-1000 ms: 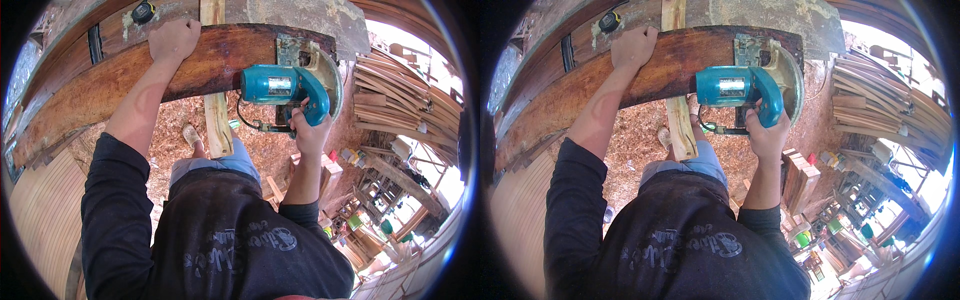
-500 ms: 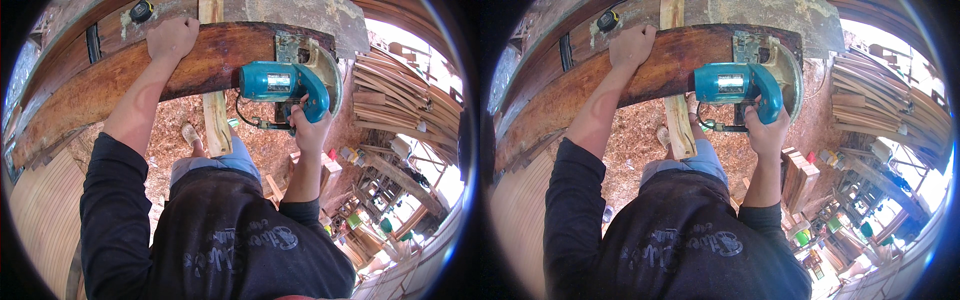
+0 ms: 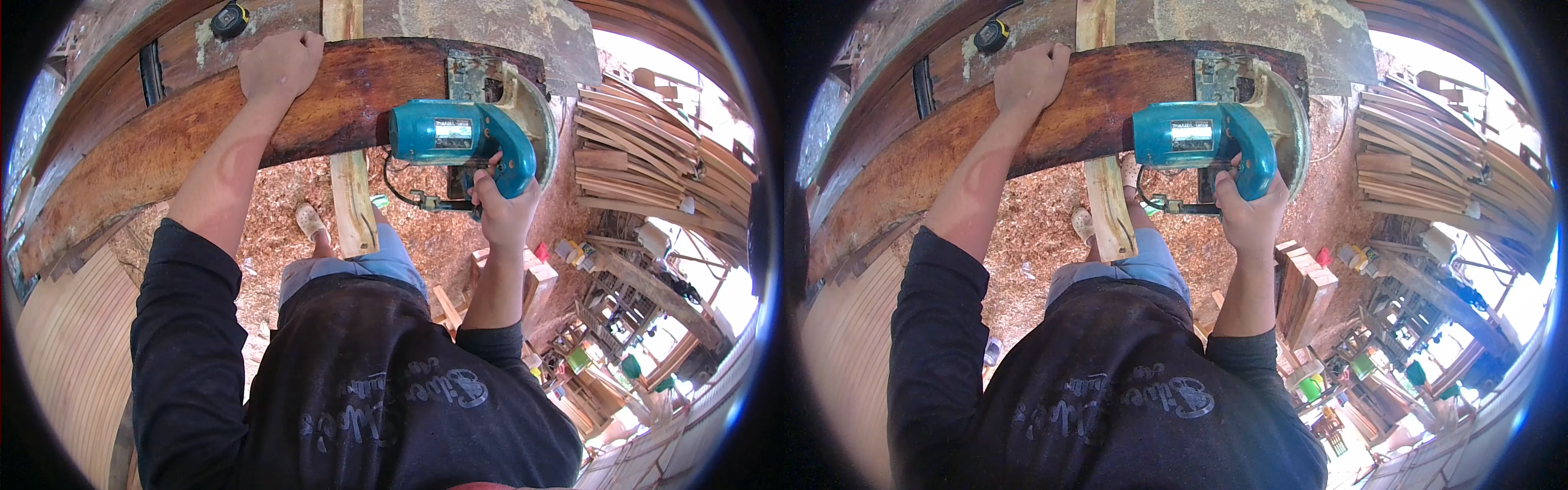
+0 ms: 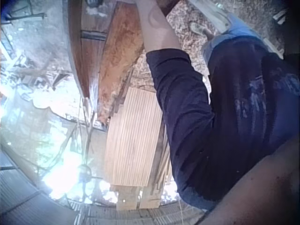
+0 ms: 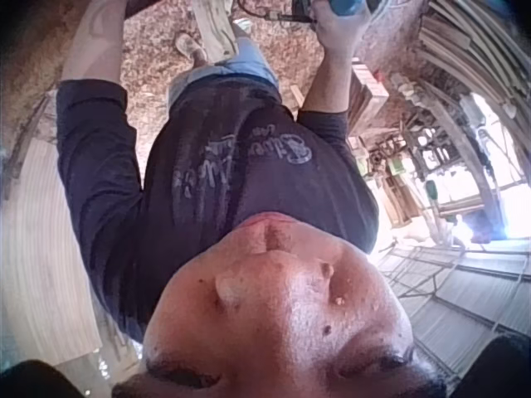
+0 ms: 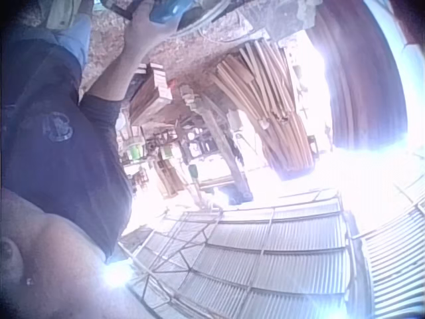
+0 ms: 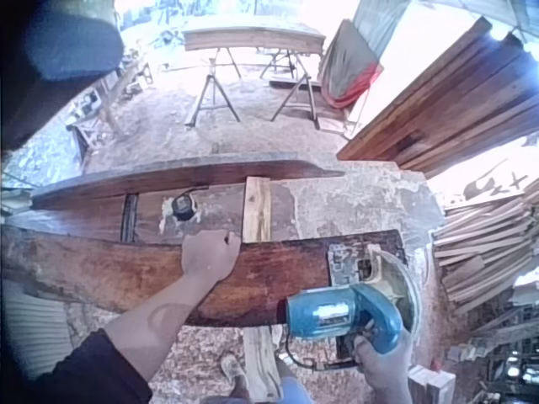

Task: The person measures and marks a wooden plank using a measuring tape and a pencil, then cuts the plank with a circular saw.

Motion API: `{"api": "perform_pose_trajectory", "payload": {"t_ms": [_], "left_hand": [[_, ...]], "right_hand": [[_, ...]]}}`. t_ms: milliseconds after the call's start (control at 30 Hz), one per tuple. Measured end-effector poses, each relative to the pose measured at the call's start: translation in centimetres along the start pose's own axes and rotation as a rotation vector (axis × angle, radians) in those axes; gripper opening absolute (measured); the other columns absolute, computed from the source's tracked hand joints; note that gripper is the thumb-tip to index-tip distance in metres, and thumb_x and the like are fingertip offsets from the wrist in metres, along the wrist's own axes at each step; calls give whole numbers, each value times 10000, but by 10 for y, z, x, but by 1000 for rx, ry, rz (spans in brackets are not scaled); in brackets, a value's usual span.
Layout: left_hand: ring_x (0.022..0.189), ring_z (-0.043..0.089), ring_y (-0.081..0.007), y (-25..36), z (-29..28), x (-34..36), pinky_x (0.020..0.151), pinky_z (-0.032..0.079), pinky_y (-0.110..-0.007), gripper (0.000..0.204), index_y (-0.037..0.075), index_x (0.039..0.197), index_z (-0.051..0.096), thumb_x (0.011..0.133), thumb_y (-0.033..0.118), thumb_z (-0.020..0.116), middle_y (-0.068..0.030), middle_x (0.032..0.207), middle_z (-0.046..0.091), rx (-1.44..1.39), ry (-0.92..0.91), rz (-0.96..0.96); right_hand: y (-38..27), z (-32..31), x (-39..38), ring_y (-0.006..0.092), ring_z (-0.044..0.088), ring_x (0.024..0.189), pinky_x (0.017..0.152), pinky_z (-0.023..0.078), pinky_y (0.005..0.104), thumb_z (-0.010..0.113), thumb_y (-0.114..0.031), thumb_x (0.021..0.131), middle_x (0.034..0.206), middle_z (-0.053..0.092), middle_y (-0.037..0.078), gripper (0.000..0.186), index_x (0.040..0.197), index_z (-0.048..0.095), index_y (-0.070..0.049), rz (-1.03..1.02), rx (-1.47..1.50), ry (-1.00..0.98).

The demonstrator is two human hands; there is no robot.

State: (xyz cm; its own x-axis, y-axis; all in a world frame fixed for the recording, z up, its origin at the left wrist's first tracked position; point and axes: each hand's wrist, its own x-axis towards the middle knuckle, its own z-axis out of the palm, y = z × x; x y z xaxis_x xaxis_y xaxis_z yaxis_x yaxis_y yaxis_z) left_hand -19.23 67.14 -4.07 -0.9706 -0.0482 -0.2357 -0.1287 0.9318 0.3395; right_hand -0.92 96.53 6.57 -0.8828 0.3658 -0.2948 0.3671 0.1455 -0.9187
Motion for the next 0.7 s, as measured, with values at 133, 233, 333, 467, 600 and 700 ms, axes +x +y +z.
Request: {"api": "perform_pose_trajectory", "payload": {"t_ms": [133, 233, 333, 467, 600, 700], "left_hand": [[1020, 709, -455, -2, 2, 0, 948, 518, -544, 554, 125, 1109, 784, 993, 477, 373, -245, 1069, 749, 7, 13, 11], [1012, 708, -456, -3, 4, 1, 947, 518, -546, 549, 129, 1109, 783, 993, 478, 376, -240, 1061, 751, 9, 15, 10], [1009, 708, -457, -2, 4, 1, 954, 516, -546, 541, 136, 1109, 783, 991, 478, 382, -234, 1057, 754, 5, 30, 18], [1022, 705, -457, -1, 2, 1, 967, 513, -542, 535, 143, 1114, 782, 988, 475, 383, -231, 1070, 754, -6, 12, -2], [1028, 705, -457, 0, 1, 0, 965, 517, -540, 528, 149, 1116, 782, 986, 469, 383, -232, 1081, 751, -13, 15, 3], [1019, 708, -456, -1, 1, 1, 959, 522, -539, 532, 145, 1112, 783, 987, 470, 381, -232, 1078, 751, 6, 12, 1]], "right_hand": [[-1, 0, 1, 114, 586, 573, 564, 527, 283, 714, 19, 857, 801, 612, 46, 270, 1107, 615, 0, 3, -17, -2], [-2, 1, 2, 113, 588, 573, 564, 527, 283, 714, 19, 856, 801, 611, 47, 268, 1104, 615, 1, 13, -26, 10], [-3, 2, 2, 113, 590, 573, 565, 527, 283, 715, 18, 855, 799, 611, 45, 268, 1102, 614, 1, 10, -35, 7], [-2, 2, 3, 112, 589, 571, 565, 527, 284, 713, 18, 857, 796, 611, 42, 262, 1100, 614, 2, 2, -25, 3], [-2, 2, 5, 111, 588, 570, 566, 528, 284, 709, 18, 859, 789, 612, 41, 259, 1099, 614, 3, 6, -25, 3], [-3, 2, 5, 111, 588, 570, 565, 529, 282, 708, 17, 860, 787, 614, 43, 257, 1099, 614, 5, 2, -35, 4]]}}
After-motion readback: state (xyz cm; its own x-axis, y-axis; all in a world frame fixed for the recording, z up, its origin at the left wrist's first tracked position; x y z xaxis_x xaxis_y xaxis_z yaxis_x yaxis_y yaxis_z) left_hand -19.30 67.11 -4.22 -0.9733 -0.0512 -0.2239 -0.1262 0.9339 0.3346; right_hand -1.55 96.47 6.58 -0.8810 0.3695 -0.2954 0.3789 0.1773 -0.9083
